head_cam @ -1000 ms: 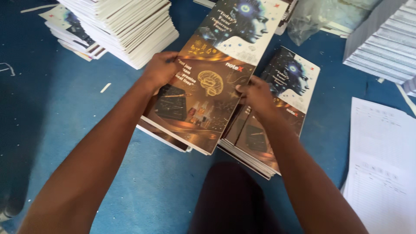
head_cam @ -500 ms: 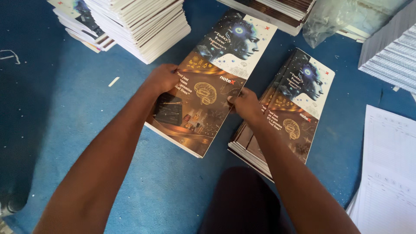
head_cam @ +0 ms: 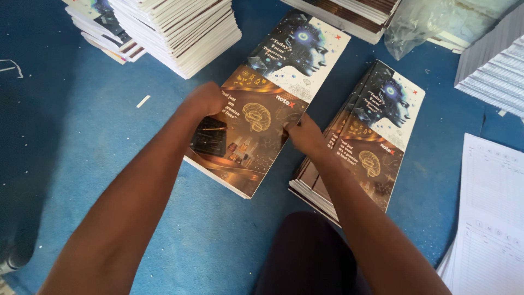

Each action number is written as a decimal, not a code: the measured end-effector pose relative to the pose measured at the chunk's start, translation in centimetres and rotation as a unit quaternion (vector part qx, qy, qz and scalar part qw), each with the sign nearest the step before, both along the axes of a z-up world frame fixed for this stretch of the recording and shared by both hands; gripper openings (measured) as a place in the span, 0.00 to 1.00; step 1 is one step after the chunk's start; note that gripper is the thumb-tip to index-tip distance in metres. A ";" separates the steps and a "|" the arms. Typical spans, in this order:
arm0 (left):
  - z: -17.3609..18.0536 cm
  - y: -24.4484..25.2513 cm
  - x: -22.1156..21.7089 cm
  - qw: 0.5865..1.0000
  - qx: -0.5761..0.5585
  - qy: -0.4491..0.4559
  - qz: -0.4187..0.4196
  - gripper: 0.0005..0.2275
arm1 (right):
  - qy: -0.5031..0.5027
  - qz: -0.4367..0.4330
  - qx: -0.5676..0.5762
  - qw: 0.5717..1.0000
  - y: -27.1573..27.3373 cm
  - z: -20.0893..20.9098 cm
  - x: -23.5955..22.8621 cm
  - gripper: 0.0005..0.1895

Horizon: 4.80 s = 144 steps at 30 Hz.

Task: The person inserts index pages into notebook covers and stacks the completed notebooks. They repeatedly pick up a cover, place an index page inside, close the cover, and add the finished notebook to a growing stack.

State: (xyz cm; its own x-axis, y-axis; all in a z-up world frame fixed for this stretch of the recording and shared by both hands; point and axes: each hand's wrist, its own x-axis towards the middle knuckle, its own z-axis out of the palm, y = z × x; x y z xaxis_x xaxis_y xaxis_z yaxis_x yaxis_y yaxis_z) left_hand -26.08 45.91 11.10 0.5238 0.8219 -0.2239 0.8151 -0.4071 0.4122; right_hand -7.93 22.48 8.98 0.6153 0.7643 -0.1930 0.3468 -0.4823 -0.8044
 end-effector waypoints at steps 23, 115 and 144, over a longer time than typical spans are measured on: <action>-2.3 -13.8 -9.1 0.830 0.113 -0.432 0.336 0.49 | -0.104 0.029 0.113 0.988 0.6 -5.1 1.0 0.23; -7.5 -56.6 22.3 0.816 -0.060 -0.114 -0.563 0.28 | -0.092 -0.422 -0.315 0.845 -57.6 -9.7 10.2 0.57; -7.8 -58.0 20.6 0.804 -0.028 -0.045 -0.592 0.26 | 0.029 -0.448 -0.418 0.790 -56.7 -6.1 10.1 0.50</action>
State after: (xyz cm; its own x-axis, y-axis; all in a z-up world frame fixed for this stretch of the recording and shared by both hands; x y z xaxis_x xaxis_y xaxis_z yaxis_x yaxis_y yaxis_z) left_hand -5.49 -12.14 3.35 0.9475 -0.2757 -0.1618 -0.1644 -0.8544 0.4929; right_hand 2.13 -34.21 2.85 0.8089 -0.3825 -0.4466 -0.4609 -0.8841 -0.0775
